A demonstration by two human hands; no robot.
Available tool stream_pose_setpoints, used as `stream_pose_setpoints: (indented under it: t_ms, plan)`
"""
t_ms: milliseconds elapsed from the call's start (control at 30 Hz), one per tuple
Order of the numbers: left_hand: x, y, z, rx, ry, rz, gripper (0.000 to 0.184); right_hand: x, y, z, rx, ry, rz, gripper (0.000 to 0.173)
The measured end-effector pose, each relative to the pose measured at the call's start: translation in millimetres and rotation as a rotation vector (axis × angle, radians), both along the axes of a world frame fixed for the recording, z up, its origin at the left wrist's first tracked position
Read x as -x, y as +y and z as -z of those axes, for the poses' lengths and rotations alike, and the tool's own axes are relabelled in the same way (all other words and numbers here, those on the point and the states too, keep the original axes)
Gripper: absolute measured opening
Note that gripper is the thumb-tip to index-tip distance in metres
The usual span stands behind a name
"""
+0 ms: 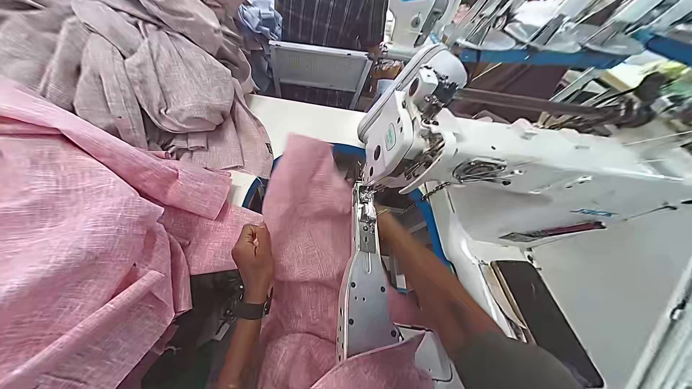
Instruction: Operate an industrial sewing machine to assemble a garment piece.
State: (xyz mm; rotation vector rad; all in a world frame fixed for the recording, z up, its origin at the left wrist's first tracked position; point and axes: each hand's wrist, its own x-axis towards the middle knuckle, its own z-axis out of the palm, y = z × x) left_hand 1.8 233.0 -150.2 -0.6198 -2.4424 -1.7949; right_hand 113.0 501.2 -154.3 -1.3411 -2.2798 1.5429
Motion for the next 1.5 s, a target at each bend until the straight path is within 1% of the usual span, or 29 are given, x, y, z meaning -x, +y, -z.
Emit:
stream_pose_setpoints:
  t_ms: [67, 100, 167, 200, 233, 267, 333, 367, 400, 433, 467, 500, 600, 633, 667, 700, 733, 767, 800, 833, 867, 933, 1033, 1100, 1233, 1300, 1367, 1433, 1500]
  plan:
    - [-17, -22, 14, 0.275, -0.200, 0.120, 0.037, -40, 25, 0, -0.227, -0.471, -0.336, 0.041]
    - [-26, -29, 26, 0.368, -0.323, 0.225, 0.035, -67, 19, -3, -0.286, -0.693, -0.491, 0.042]
    - [-36, -40, 53, 0.438, -0.591, 0.481, 0.026, -117, -25, -20, -0.229, -0.996, -0.631, 0.037]
    - [-35, -36, 56, 0.379, -0.685, 0.584, 0.023, -131, -43, -32, -0.211, -1.041, -0.609, 0.035]
    - [-35, -28, 49, 0.273, -0.727, 0.633, 0.021, -138, -59, -46, -0.235, -0.961, -0.519, 0.034]
    - [-38, -12, 32, 0.140, -0.723, 0.641, 0.020, -139, -75, -62, -0.335, -0.773, -0.374, 0.033]
    - [-53, 27, -22, -0.152, -0.711, 0.704, 0.022, -125, -111, -77, -0.678, -0.232, -0.150, 0.033]
    - [-67, 35, -48, -0.251, -0.793, 0.806, 0.024, -121, -129, -73, -0.866, 0.002, -0.152, 0.035]
    - [-81, 35, -65, -0.301, -0.919, 0.930, 0.027, -124, -141, -65, -1.032, 0.188, -0.194, 0.030]
    - [-90, 34, -71, -0.305, -1.012, 1.016, 0.032, -129, -143, -57, -1.165, 0.325, -0.253, 0.023]
    - [-90, 36, -69, -0.272, -1.022, 1.070, 0.041, -135, -138, -50, -1.258, 0.395, -0.313, 0.017]
    - [-83, 41, -63, -0.197, -0.889, 1.083, 0.047, -139, -131, -44, -1.315, 0.413, -0.355, 0.015]
    - [-65, 86, -35, 0.108, -0.037, 0.743, 0.031, -138, -129, -41, -1.261, 0.361, -0.414, 0.016]
    - [-67, 101, -30, 0.189, 0.097, 0.680, 0.031, -136, -131, -43, -1.192, 0.300, -0.386, 0.020]
    - [-74, 109, -30, 0.260, 0.130, 0.638, 0.034, -136, -129, -49, -1.111, 0.172, -0.316, 0.031]
    - [-83, 108, -33, 0.328, 0.116, 0.611, 0.040, -137, -118, -61, -0.988, -0.040, -0.234, 0.044]
    - [-89, 100, -35, 0.388, 0.082, 0.620, 0.048, -136, -103, -73, -0.803, -0.289, -0.162, 0.050]
    - [-92, 93, -34, 0.417, 0.087, 0.623, 0.053, -133, -81, -79, -0.670, -0.471, -0.118, 0.046]
    - [-93, 89, -32, 0.415, 0.114, 0.624, 0.054, -129, -66, -82, -0.624, -0.556, -0.091, 0.041]
    - [-93, 87, -30, 0.425, 0.120, 0.635, 0.057, -125, -63, -82, -0.681, -0.549, -0.082, 0.037]
    - [-92, 90, -32, 0.427, 0.103, 0.650, 0.062, -120, -66, -81, -0.826, -0.450, -0.092, 0.032]
    - [-87, 91, -35, 0.389, 0.079, 0.696, 0.070, -107, -79, -72, -1.051, -0.148, -0.116, 0.024]
    - [-83, 82, -25, 0.271, 0.235, 0.716, 0.049, -102, -83, -51, -1.187, 0.219, -0.165, 0.020]
    - [-87, 78, -17, 0.280, 0.370, 0.691, 0.043, -108, -76, -46, -1.089, 0.341, -0.205, 0.019]
    - [-88, 85, -19, 0.280, 0.512, 0.658, 0.036, -110, -69, -49, -0.864, 0.399, -0.257, 0.016]
    - [-87, 87, -16, 0.252, 0.523, 0.687, 0.034, -114, -72, -51, -0.910, 0.338, -0.319, 0.014]
    - [-86, 88, -16, 0.212, 0.512, 0.691, 0.034, -114, -76, -55, -1.052, 0.243, -0.376, 0.016]
    - [-88, 86, -19, 0.185, 0.419, 0.711, 0.036, -111, -80, -56, -1.071, 0.191, -0.380, 0.016]
    - [-90, 83, -19, 0.135, 0.374, 0.699, 0.037, -104, -84, -53, -0.868, 0.251, -0.300, 0.017]
